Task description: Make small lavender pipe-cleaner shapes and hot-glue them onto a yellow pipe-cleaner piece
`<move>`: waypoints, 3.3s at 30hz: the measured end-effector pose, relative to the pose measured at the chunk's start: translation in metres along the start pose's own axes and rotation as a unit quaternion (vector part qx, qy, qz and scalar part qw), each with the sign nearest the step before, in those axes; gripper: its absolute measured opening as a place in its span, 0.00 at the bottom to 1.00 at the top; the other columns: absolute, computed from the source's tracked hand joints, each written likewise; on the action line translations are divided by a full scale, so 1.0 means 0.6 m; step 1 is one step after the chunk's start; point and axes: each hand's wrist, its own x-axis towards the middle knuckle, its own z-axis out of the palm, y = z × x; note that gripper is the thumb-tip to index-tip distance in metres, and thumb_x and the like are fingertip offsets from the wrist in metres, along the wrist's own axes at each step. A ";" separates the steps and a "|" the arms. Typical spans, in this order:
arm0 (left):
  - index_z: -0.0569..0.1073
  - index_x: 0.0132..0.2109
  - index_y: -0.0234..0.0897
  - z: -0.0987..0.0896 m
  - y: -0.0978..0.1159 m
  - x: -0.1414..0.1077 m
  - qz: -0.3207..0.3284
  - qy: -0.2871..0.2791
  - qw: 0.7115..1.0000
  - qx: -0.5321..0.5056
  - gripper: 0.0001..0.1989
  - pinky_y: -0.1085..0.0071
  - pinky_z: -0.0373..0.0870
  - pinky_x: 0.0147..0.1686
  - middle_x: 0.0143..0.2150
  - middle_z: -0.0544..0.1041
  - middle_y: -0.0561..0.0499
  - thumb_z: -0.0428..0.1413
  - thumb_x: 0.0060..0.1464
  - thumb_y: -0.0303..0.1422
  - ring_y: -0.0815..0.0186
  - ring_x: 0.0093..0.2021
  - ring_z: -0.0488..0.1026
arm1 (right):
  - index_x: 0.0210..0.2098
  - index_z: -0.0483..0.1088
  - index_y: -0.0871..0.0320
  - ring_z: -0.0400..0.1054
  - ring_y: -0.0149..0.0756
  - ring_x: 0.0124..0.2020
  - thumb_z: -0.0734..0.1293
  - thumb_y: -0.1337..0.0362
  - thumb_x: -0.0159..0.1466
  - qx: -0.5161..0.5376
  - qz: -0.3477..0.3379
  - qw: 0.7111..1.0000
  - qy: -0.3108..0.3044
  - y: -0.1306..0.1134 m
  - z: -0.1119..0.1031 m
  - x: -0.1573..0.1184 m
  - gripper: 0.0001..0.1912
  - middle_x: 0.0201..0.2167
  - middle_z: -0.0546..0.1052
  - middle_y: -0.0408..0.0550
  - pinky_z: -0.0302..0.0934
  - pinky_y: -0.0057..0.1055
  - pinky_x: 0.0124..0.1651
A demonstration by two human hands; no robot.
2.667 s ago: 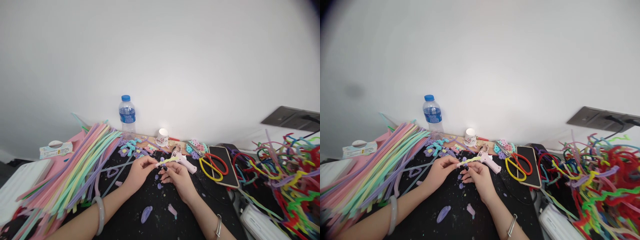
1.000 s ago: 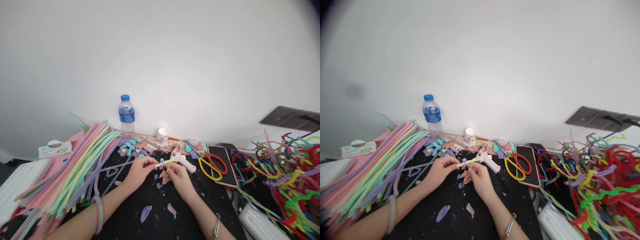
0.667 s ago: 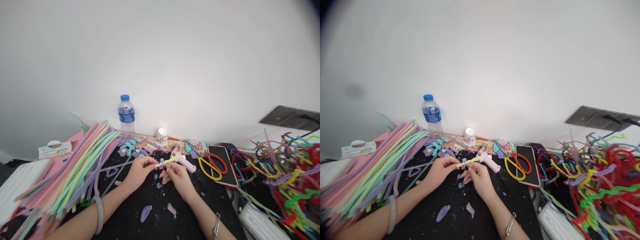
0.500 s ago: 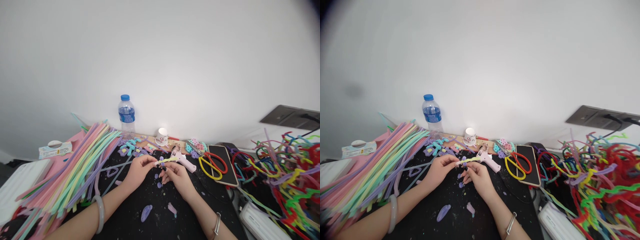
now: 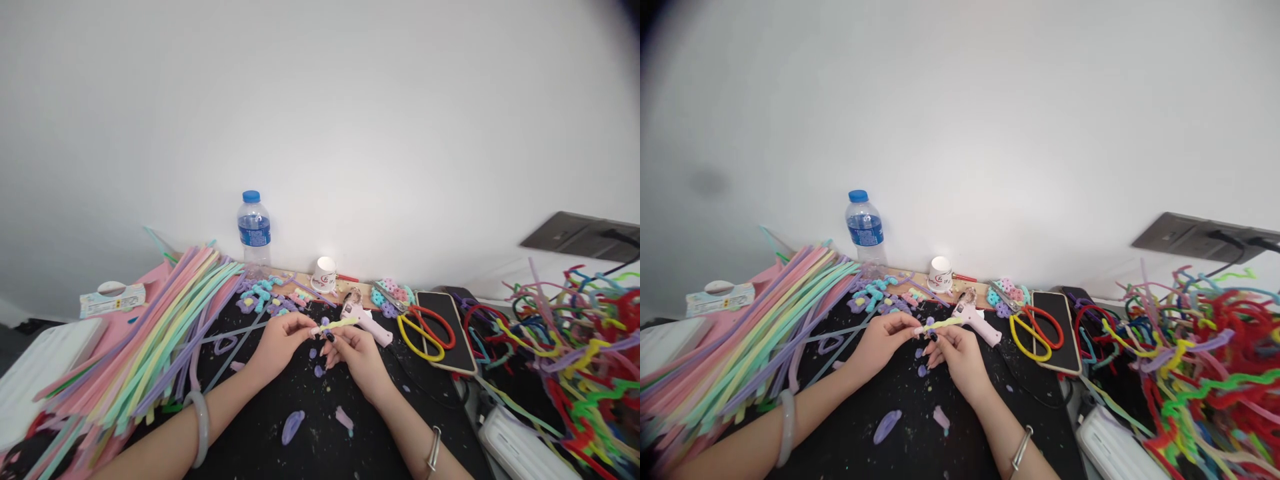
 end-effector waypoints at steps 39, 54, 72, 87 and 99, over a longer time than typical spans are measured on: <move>0.74 0.32 0.37 -0.042 -0.017 0.032 0.079 0.046 0.993 0.080 0.04 0.68 0.70 0.37 0.34 0.77 0.49 0.55 0.50 0.31 0.63 0.36 0.73 | 0.47 0.67 0.60 0.67 0.43 0.40 0.62 0.63 0.59 -0.475 -0.130 0.851 0.182 -0.018 -0.105 0.020 0.16 0.41 0.74 0.53 0.60 0.36 0.42; 0.74 0.33 0.39 -0.054 -0.013 0.031 0.178 -0.013 0.949 0.260 0.06 0.69 0.68 0.39 0.34 0.78 0.52 0.52 0.54 0.30 0.64 0.37 0.73 | 0.28 0.66 0.62 0.53 0.23 0.14 0.65 0.47 0.54 -0.089 0.098 0.991 -0.025 -0.040 -0.132 0.001 0.21 0.15 0.60 0.36 0.53 0.21 0.14; 0.74 0.33 0.40 -0.054 -0.011 0.029 0.182 -0.012 0.947 0.265 0.07 0.68 0.68 0.40 0.35 0.78 0.52 0.51 0.54 0.32 0.64 0.37 0.74 | 0.20 0.64 0.61 0.55 0.23 0.12 0.63 0.45 0.55 -0.151 0.098 0.983 -0.030 -0.030 -0.134 0.008 0.23 0.16 0.68 0.42 0.55 0.21 0.13; 0.74 0.33 0.39 -0.054 -0.010 0.029 0.175 -0.010 0.948 0.266 0.07 0.69 0.67 0.40 0.35 0.78 0.52 0.51 0.54 0.31 0.64 0.37 0.73 | 0.18 0.63 0.61 0.56 0.22 0.12 0.62 0.44 0.56 -0.176 0.085 0.980 -0.030 -0.025 -0.138 0.011 0.26 0.14 0.67 0.42 0.53 0.20 0.14; 0.74 0.33 0.39 -0.055 -0.014 0.030 0.186 -0.005 0.946 0.265 0.07 0.69 0.67 0.39 0.35 0.78 0.52 0.51 0.55 0.31 0.64 0.37 0.73 | 0.18 0.63 0.61 0.57 0.24 0.12 0.62 0.45 0.56 -0.185 0.088 0.978 -0.031 -0.026 -0.139 0.011 0.25 0.14 0.67 0.42 0.54 0.21 0.14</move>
